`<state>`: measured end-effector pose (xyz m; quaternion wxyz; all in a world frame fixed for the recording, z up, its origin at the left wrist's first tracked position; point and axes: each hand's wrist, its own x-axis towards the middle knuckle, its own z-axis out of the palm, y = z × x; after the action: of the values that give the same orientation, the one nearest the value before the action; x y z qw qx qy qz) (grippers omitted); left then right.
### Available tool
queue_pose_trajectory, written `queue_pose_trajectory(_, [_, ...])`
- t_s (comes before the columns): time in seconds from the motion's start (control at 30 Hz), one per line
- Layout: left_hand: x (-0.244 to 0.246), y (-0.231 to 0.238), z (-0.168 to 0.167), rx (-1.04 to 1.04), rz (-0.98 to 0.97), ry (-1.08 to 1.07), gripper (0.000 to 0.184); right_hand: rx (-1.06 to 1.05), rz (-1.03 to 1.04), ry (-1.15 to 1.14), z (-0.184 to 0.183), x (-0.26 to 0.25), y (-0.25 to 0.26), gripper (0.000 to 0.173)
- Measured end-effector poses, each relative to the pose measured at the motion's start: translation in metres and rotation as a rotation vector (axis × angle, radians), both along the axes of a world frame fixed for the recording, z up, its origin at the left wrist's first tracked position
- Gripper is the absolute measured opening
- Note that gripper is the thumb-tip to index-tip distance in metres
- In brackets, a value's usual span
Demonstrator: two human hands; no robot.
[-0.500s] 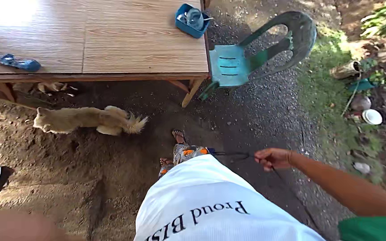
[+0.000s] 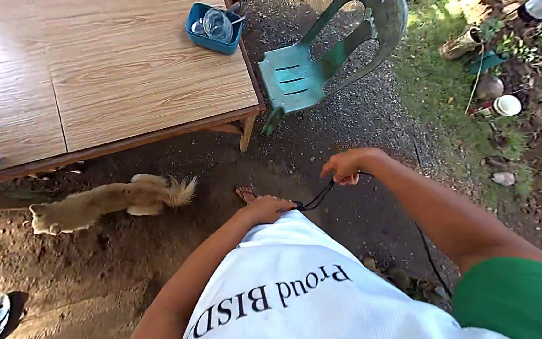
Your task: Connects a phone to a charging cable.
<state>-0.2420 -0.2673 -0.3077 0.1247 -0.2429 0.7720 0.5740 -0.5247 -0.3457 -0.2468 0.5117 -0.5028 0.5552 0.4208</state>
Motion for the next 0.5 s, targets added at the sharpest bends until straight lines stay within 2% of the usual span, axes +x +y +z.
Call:
queue_pose_trajectory(0.1, [-0.001,-0.016,0.01,0.001,-0.055,-0.107,0.048,0.128,-0.073,-0.011,-0.035,-0.023,0.024,0.026])
queue_pose_trajectory(0.2, [-0.015,-0.03,0.025,-0.123,-0.186,-0.209,0.056,0.175,-0.228,-0.041,-0.05,-0.029,0.054,0.025])
queue_pose_trajectory(0.3, [-0.021,-0.041,0.023,-0.198,-0.218,-0.212,0.039,0.141,-0.283,-0.066,-0.05,-0.027,0.056,0.027])
queue_pose_trajectory(0.4, [-0.013,-0.052,0.024,-0.211,-0.145,-0.175,0.035,0.156,-0.649,-0.287,-0.027,-0.034,0.036,0.015])
queue_pose_trajectory(0.5, [0.003,-0.057,0.025,-0.214,-0.037,-0.105,0.033,0.21,-0.977,-0.581,-0.005,-0.034,0.021,0.025])
